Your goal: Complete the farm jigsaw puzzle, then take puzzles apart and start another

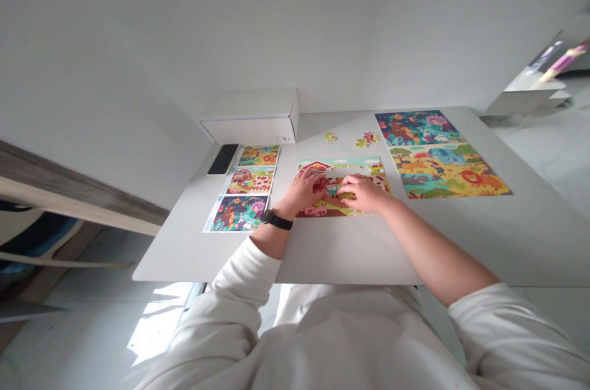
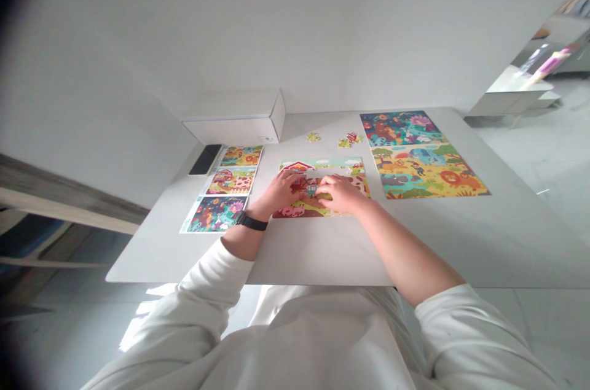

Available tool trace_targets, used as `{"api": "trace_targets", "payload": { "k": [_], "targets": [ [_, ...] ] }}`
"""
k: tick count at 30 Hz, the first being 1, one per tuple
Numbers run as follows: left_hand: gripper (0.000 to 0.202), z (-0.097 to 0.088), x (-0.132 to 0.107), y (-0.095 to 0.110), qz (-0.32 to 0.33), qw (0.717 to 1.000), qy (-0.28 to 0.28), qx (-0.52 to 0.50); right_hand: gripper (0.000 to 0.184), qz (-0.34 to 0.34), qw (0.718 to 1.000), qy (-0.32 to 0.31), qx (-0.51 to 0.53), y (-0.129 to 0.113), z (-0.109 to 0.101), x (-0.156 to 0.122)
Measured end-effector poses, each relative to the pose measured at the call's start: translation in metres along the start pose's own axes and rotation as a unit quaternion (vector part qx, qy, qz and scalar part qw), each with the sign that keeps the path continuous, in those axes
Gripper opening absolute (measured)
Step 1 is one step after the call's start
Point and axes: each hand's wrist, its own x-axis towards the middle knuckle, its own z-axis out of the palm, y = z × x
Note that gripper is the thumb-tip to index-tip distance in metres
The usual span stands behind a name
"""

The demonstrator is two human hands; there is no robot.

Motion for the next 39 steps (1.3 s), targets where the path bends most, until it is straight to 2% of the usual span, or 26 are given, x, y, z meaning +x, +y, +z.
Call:
{"api": "trace_targets", "payload": {
  "k": [12,16,20,23,26,30,33,39],
  "targets": [
    [0.062,0.001,-0.001,0.001,0.002,1.000,-0.003,-0.006,0.021,-0.005,1.000,-0.022,0.004,-0.003,-0.002,0.003],
    [0.050,0.000,-0.002,0.003,0.010,1.000,0.009,-0.001,0.021,0.007,0.999,-0.041,0.019,-0.011,-0.006,0.004],
    [0.036,-0.002,-0.001,0.006,0.019,0.999,0.042,-0.007,0.027,0.037,0.999,-0.027,0.010,-0.005,-0.026,0.001],
    [0.044,-0.004,-0.004,0.008,0.031,0.999,0.043,0.001,0.037,0.103,0.994,-0.017,-0.045,0.011,-0.050,-0.007],
    [0.055,-0.004,-0.008,0.010,0.030,0.999,0.024,0.025,0.057,0.178,0.976,-0.075,-0.104,0.025,-0.070,-0.019],
    [0.068,-0.003,-0.015,0.010,0.011,0.999,0.000,0.053,0.083,0.229,0.948,-0.178,-0.133,0.022,-0.081,-0.031],
    [0.068,-0.002,-0.016,0.008,0.012,0.998,-0.008,0.054,0.087,0.240,0.939,-0.202,-0.138,0.014,-0.082,-0.033],
    [0.067,0.000,-0.013,0.002,0.010,0.999,0.003,0.046,0.087,0.242,0.939,-0.203,-0.134,0.012,-0.081,-0.028]
  ]
}}
